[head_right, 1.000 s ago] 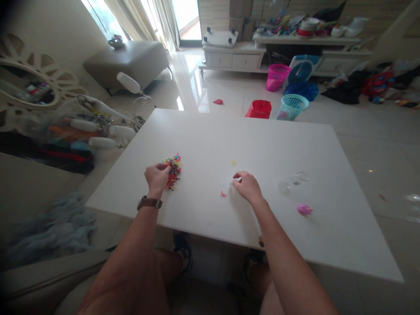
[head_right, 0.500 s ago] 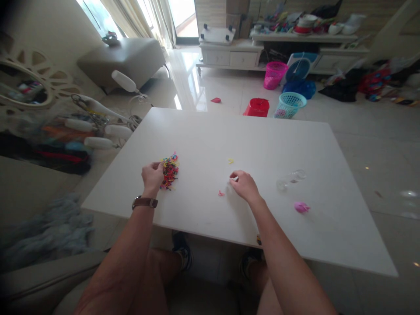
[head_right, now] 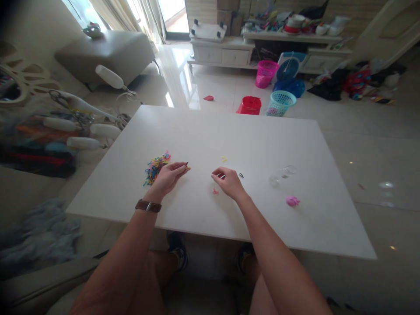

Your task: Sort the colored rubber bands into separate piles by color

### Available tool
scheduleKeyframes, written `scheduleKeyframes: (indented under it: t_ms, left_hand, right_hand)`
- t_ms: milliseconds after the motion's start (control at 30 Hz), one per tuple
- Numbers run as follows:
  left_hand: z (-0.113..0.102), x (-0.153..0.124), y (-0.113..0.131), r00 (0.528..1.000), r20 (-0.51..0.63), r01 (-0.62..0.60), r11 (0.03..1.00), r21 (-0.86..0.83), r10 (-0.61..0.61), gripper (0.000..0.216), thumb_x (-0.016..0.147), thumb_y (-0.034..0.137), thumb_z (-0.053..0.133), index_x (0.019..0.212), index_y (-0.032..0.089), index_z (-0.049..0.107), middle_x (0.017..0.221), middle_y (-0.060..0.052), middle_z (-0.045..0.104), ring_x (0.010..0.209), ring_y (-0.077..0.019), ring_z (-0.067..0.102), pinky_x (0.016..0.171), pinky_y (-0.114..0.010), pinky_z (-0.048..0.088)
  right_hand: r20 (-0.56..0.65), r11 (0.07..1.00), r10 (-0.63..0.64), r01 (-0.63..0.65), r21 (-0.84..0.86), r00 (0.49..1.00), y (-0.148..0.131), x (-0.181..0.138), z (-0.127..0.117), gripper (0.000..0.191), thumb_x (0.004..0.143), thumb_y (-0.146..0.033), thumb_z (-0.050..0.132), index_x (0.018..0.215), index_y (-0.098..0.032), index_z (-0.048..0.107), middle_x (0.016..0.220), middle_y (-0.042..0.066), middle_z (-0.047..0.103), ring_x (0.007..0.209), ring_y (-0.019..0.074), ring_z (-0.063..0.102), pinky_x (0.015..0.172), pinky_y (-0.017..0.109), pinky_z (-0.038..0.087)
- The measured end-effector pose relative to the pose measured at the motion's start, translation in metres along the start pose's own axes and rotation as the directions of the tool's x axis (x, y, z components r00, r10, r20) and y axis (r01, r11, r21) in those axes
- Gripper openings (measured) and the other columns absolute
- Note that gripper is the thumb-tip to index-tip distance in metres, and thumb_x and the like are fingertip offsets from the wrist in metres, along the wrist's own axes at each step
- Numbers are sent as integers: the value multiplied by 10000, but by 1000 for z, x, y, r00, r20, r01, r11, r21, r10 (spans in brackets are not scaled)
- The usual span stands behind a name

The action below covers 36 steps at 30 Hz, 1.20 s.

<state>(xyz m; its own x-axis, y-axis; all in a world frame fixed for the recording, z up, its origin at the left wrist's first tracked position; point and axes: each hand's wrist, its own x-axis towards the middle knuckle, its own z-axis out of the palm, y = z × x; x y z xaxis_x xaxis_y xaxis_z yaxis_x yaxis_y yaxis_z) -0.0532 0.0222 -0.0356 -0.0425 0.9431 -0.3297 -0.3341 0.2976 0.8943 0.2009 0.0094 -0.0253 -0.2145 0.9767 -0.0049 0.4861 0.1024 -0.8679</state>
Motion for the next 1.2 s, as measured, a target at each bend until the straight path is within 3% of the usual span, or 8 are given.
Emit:
scheduleKeyframes:
  t_ms: [100, 233, 333, 500, 933, 1100, 1200]
  left_hand:
    - [20, -12, -2, 984, 151, 90, 996, 0, -89, 361, 597, 284, 930, 874, 121, 765, 864, -69, 746, 867, -180, 720, 991, -373, 526]
    - [34, -22, -3, 953, 256, 146, 986, 74, -160, 359, 612, 301, 929, 898, 130, 796, 878, -74, 757, 820, -156, 696, 927, -340, 538]
    - [38, -26, -5, 938, 303, 143, 984, 110, -170, 347, 618, 304, 928, 891, 133, 800, 888, -77, 759, 817, -147, 682, 889, -316, 535]
    - [40, -25, -9, 939, 296, 149, 983, 110, -175, 342, 621, 307, 925, 883, 131, 795, 856, -77, 754, 807, -147, 672, 849, -305, 526]
    - [38, -20, -17, 957, 237, 138, 981, 140, -168, 424, 627, 345, 915, 965, 131, 776, 896, -88, 755, 798, -146, 672, 847, -319, 519]
    - [43, -24, -20, 943, 299, 80, 971, 226, -148, 458, 691, 361, 867, 1087, 155, 766, 843, -59, 731, 784, -145, 652, 839, -327, 509]
    - [47, -26, -23, 939, 315, 64, 968, 244, -141, 368, 692, 382, 858, 959, 143, 776, 854, -65, 726, 776, -144, 644, 843, -331, 504]
  right_hand:
    - [-16, 982, 2, 1, 190, 1000, -6, 0, 7, 192, 853, -342, 709, 982, -208, 756, 944, 61, 782, 828, 178, 710, 763, 307, 561]
    - [27, 924, 10, -19, 382, 1000, -5, 0, 15, 338, 816, -373, 757, 1115, -217, 741, 1039, 78, 783, 910, 193, 725, 824, 338, 581]
    - [60, 891, -6, -22, 453, 998, -4, -1, 19, 307, 785, -382, 788, 1042, -216, 761, 975, 63, 790, 880, 195, 729, 829, 342, 581]
    - [32, 901, 11, -23, 432, 999, -4, -1, 20, 187, 761, -376, 796, 808, -198, 760, 784, 39, 765, 753, 185, 706, 757, 327, 563]
    - [-19, 830, 201, -160, 534, 979, -2, 4, 8, 288, 617, -383, 876, 766, -181, 733, 737, 38, 748, 709, 182, 710, 747, 334, 573]
    - [19, 829, 193, -173, 532, 981, -2, 2, 10, 301, 619, -398, 874, 775, -183, 734, 739, 31, 746, 725, 183, 714, 761, 341, 584]
    - [46, 836, 183, -180, 519, 982, -3, 1, 13, 302, 618, -400, 870, 776, -182, 734, 739, 31, 749, 726, 180, 712, 753, 335, 585]
